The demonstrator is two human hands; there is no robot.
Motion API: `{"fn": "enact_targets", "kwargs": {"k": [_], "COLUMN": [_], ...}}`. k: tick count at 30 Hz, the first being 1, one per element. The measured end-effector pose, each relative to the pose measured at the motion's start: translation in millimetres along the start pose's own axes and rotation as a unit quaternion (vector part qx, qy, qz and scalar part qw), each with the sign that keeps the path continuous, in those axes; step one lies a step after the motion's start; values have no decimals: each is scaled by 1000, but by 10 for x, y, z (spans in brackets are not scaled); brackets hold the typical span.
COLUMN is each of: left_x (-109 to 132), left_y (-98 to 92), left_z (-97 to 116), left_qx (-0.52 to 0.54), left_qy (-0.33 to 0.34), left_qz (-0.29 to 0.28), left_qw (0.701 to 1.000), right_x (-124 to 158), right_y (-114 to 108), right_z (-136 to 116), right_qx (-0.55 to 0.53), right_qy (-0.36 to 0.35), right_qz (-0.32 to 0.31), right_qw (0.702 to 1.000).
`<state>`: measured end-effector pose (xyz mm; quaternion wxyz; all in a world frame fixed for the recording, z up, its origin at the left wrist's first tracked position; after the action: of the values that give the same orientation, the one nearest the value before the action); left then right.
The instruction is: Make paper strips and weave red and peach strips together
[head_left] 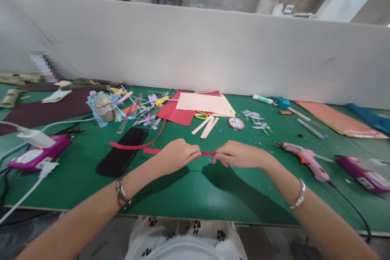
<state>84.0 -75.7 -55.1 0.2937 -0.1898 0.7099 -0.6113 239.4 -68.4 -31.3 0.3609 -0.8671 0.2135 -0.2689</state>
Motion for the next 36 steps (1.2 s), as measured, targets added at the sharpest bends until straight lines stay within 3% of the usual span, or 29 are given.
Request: {"fn": "enact_targets", "kwargs": {"k": [5, 10, 14, 18, 23, 27, 31, 32, 33, 35, 36], "left_x": [-29, -38, 33, 123, 281, 387, 319, 282, 245, 186, 170], "left_y": [-4, -66, -105, -168, -273, -371, -333, -311, -288, -240, -216], "left_z": [36, 93, 49, -29, -167, -239, -123, -78, -36, 26, 42], "left_qx": [-28, 0, 17, 37, 14, -29, -59, -56, -54, -66, -82], "left_qy": [-29, -37, -60, -81, -105, -124, -78, -65, -53, -24, -8], "left_qz": [-13, -8, -21, -45, -54, -36, -59, -52, -38, 2, 25], "left_qw": [999, 999, 998, 995, 993, 991, 993, 995, 996, 998, 996], "right_x": [-34, -134, -89, 34, 273, 475, 444, 382, 293, 126, 83], "right_y": [46, 67, 32, 15, -39, -112, -73, -36, 15, 135, 174], "right_z": [-152, -204, -121, 1, 312, 530, 248, 126, 11, -156, -190], "right_qx": [175, 168, 163, 138, 162, 165, 74, 68, 72, 70, 61], "right_qy": [-3, 19, -4, -17, 20, 90, -10, -39, -56, -69, -55], "right_qz": [158, 199, 250, 292, 341, 433, 549, 539, 489, 337, 292], "right_qw": [972, 965, 955, 946, 926, 882, 832, 839, 868, 937, 953]}}
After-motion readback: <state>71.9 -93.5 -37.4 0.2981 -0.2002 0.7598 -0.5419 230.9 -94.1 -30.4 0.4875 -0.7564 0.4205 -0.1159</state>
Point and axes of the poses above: each hand's wrist, its own x-axis away from the middle knuckle, its own y-axis out of the palm, z = x × y, the point moved 3 cm from there along -x, towards the middle knuckle, and after that the axes turned 9 degrees about -x, right-handed, at the moved point
